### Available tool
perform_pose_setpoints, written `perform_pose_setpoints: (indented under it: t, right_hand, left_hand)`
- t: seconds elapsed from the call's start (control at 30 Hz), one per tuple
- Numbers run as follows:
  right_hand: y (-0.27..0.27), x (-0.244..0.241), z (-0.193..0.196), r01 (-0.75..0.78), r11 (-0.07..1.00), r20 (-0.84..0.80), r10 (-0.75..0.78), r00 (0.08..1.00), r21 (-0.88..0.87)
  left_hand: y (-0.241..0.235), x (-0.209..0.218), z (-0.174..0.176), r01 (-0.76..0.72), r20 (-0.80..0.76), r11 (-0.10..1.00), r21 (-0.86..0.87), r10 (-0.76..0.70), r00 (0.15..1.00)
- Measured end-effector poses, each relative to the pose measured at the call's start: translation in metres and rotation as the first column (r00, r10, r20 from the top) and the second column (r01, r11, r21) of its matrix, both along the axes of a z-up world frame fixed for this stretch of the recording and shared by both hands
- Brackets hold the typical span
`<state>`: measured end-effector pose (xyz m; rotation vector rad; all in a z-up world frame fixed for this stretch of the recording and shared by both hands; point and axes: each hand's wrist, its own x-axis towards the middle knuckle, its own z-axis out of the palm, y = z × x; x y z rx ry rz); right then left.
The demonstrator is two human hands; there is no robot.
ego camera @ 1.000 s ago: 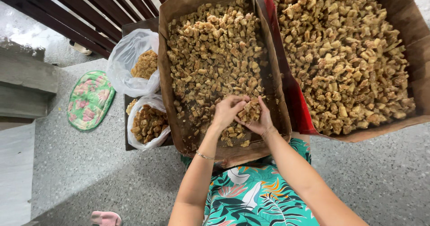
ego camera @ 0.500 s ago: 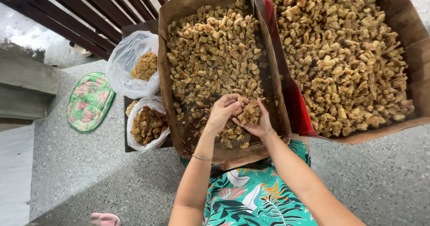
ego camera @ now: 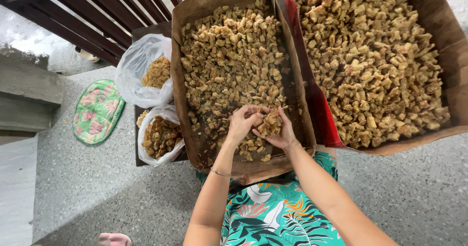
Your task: The person sits on the floor and sorts through a large cardboard box filled with small, irregular, light-brown food pieces. They use both hands to pick up handfuls of the pieces, sift through them, and occasionally transfer some into a plastic bag placed to the side.
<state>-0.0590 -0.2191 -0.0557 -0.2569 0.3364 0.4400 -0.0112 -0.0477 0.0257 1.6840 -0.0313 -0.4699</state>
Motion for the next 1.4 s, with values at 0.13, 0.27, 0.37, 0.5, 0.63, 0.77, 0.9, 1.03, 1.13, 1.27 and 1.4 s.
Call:
perform_pose_setpoints:
  t: [0.13,0.27,0.37,0.5,0.63,0.77,0.9,1.03,1.13,1.27,1.4]
  right_hand:
    - [-0.002,0.000,-0.011,-0.023,0.997,0.067,0.018,0.998,0.080]
    - [0.001,-0.001,-0.001,0.002,1.000,0.073,-0.003,0.997,0.019]
    - [0.002,0.000,0.010,-0.017,0.999,-0.005,0.017,1.000,-0.035]
    - [0.002,0.001,0.009,0.000,1.000,0.048,0.000,0.999,-0.006]
    - [0.000,0.001,0.006,-0.016,1.000,0.042,0.015,0.999,0.026]
    - [0.000,0.003,0.008,-0.016,1.000,0.011,0.016,1.000,-0.010]
    - [0.001,0.002,0.007,-0.003,1.000,0.009,0.003,1.000,-0.006]
    - [0.000,0.002,0.007,-0.005,1.000,0.015,0.005,1.000,-0.005]
    - [0.001,0.003,0.008,-0.006,1.000,0.011,0.006,1.000,0.009]
    - [0.001,0.001,0.009,-0.003,1.000,0.021,0.004,1.000,-0.027]
    - [-0.001,0.001,0.007,0.001,1.000,0.030,-0.001,1.000,-0.011]
  left_hand:
    - [-0.001,-0.001,-0.014,0.039,-0.051,0.973,-0.227,-0.052,0.997]
    - [0.004,0.004,-0.032,-0.119,-0.255,0.905,-0.408,0.012,0.967]
    - [0.014,0.002,-0.037,-0.195,-0.347,0.793,-0.577,-0.022,0.938]
    - [0.020,0.000,-0.038,-0.176,-0.320,0.804,-0.568,-0.018,0.947]
    - [0.035,0.000,-0.043,-0.227,-0.345,0.808,-0.544,0.031,0.938]
    - [0.045,-0.001,-0.050,-0.256,-0.366,0.753,-0.606,0.022,0.930]
    - [0.048,-0.003,-0.045,-0.355,-0.448,0.717,-0.599,0.067,0.892]
    - [0.052,-0.004,-0.048,-0.353,-0.429,0.692,-0.629,0.069,0.900]
    - [0.055,-0.002,-0.053,-0.341,-0.406,0.671,-0.658,0.065,0.911]
    - [0.058,-0.003,-0.046,-0.388,-0.447,0.721,-0.574,0.121,0.886]
    - [0.058,-0.006,-0.015,-0.406,-0.452,0.708,-0.578,0.136,0.882]
